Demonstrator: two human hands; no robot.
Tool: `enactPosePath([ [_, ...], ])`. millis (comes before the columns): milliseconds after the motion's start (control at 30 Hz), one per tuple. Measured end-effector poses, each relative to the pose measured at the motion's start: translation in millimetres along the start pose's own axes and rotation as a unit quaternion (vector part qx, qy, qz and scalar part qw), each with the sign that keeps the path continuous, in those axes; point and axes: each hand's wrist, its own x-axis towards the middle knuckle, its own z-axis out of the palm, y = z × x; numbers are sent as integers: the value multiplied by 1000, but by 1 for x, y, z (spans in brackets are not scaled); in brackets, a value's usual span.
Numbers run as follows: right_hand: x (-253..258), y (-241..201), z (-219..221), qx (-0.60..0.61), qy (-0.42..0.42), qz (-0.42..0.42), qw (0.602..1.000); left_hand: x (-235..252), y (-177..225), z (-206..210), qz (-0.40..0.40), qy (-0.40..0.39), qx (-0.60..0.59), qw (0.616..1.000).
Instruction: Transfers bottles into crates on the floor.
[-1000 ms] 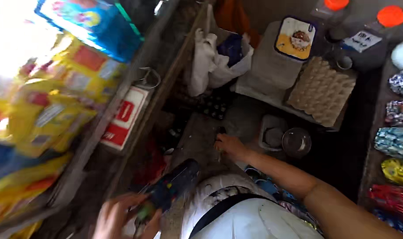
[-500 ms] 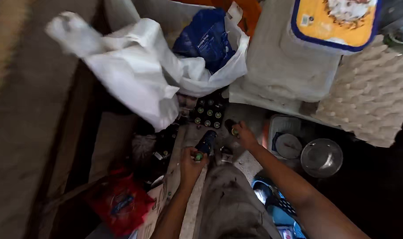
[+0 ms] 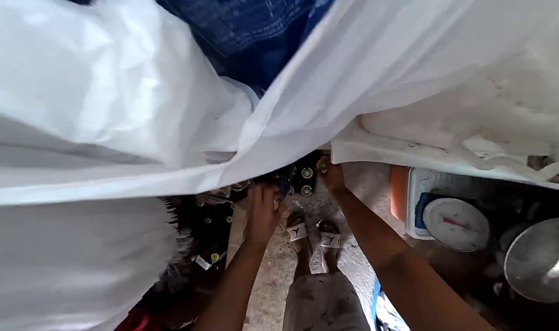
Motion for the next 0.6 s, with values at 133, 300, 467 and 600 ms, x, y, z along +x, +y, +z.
enactPosePath([
  [133,1,-9,-11,-71,-51,19,996,37,-10,18,4,-84,79,993],
  [300,-37,22,-20,42,-91,-37,994,93,-7,41,-74,-222,221,947],
  [467,-121,96,-14,95,-147,11,985,124,12,24,-267,-286,113,913],
  [600,-179,161,-6,29,-191,71,979,142,17,20,-296,-248,96,918],
])
